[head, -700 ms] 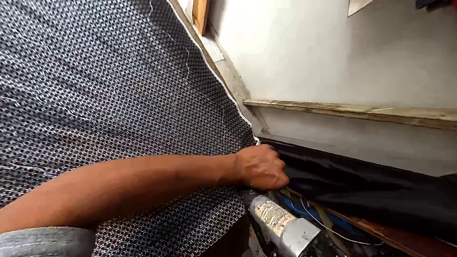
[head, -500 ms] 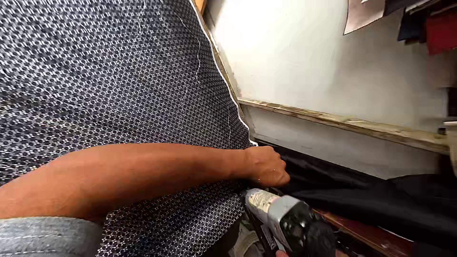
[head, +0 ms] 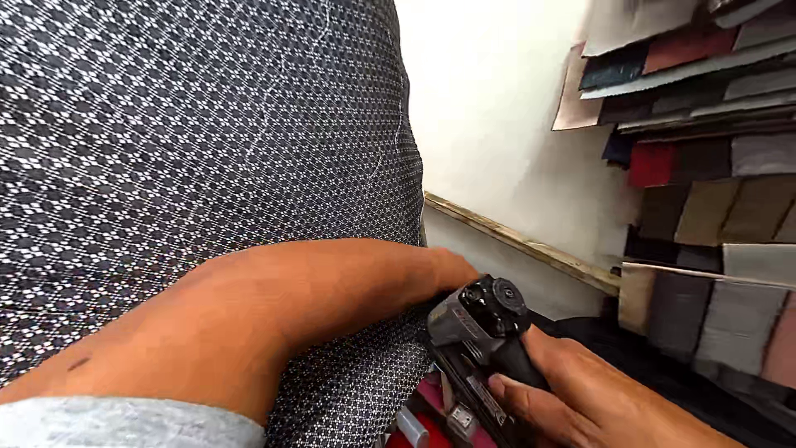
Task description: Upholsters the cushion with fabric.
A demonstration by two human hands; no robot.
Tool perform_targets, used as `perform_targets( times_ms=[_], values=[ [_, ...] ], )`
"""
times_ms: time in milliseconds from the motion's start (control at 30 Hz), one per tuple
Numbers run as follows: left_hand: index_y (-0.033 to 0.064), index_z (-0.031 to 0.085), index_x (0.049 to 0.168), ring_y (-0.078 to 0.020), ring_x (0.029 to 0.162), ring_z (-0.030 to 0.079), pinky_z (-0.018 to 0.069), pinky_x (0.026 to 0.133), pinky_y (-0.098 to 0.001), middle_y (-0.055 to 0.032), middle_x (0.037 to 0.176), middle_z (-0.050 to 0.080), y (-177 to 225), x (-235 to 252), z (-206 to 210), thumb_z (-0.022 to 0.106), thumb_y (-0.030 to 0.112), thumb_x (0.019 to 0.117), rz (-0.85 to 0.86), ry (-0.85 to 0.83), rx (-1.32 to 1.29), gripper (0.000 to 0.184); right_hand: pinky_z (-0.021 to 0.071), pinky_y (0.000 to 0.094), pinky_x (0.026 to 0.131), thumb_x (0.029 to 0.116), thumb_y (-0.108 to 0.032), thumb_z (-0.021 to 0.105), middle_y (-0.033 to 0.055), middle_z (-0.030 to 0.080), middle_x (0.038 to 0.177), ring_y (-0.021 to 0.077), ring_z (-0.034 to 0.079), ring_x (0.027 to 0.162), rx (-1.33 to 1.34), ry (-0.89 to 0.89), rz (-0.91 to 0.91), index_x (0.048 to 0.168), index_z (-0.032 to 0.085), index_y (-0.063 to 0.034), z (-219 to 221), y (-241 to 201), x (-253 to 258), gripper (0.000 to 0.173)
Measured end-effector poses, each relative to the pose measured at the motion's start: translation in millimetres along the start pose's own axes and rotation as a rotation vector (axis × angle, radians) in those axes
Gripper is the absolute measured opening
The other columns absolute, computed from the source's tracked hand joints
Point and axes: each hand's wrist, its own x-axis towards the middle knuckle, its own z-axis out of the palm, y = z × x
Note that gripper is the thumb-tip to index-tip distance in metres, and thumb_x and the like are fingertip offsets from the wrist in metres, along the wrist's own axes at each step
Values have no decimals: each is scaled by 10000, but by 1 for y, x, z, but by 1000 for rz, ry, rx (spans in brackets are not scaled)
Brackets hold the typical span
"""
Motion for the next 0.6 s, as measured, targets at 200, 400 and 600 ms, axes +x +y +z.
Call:
perform_targets(
  times_ms=[200,400,600],
  values=[
    [78,690,977,-347,945,682,532,729,-564,-144,972,689,2,13,3,583,159,989,38,-25,128,135,590,363,563,995,-427,577,-30,654,737,132,668,582,27,-37,76,1183,532,-146,1,-9,7,341],
    [75,686,942,-338,887,691,539,701,-565,-130,906,692,4,9,-1,576,182,998,33,13,100,163,595,413,571,1001,-406,625,4,678,762,162,677,605,78,-36,-30,1180,583,-123,0,-16,-3,337],
    [71,708,1147,-384,1028,672,507,825,-619,-176,1077,707,10,-4,-22,653,232,976,-6,12,29,241,590,414,598,1003,-393,589,14,668,780,176,684,629,36,-147,2,1219,531,-119,4,-31,6,355]
  ],
)
